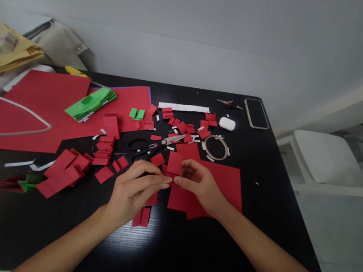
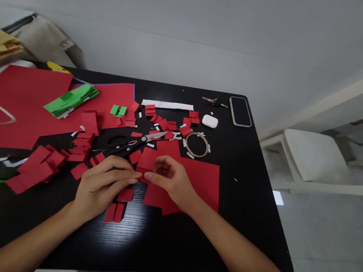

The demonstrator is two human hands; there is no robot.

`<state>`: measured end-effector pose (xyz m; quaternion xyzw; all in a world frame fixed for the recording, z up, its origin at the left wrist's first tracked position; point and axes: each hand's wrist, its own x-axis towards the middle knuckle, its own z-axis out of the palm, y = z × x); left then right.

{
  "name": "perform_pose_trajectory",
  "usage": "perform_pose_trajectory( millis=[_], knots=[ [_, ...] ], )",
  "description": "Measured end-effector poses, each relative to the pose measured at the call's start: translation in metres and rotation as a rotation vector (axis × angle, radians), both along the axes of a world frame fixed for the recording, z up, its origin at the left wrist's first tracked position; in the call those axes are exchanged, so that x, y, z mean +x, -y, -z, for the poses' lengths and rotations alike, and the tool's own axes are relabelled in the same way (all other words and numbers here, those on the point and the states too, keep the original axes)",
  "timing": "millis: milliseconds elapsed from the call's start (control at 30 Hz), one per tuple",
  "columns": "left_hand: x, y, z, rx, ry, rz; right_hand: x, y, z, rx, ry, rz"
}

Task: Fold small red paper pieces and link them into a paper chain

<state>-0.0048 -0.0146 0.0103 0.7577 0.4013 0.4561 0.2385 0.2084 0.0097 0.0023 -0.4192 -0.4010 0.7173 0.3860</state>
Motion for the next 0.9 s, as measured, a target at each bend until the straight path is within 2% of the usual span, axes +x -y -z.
perform_pose_trajectory(
  millis=[167, 333, 433, 567, 667, 900],
  knots=[
    [0.002, 0.0, 0.001, 0.009, -0.041, -0.016, 0.0, 0.0, -0.003, 0.026, 0.032, -0.001],
    [0.005, 0.002, 0.005, -0.08, -0.058, -0.121, 0.0, 0.0, -0.004, 0.104, 0.062, 0.031],
    [0.005, 0.005, 0.009, -0.149, -0.04, -0.133, 0.0, 0.0, -0.006, 0.132, 0.095, 0.041],
    [0.005, 0.006, 0.01, -0.22, -0.011, -0.107, 0.001, 0.0, -0.005, 0.091, 0.064, 0.061],
    [0.005, 0.005, 0.011, -0.243, 0.005, -0.099, 0.001, 0.0, -0.002, 0.051, -0.037, 0.062],
    [0.007, 0.006, 0.009, -0.22, 0.037, -0.081, -0.003, 0.002, 0.003, -0.064, -0.229, 0.029]
  ],
)
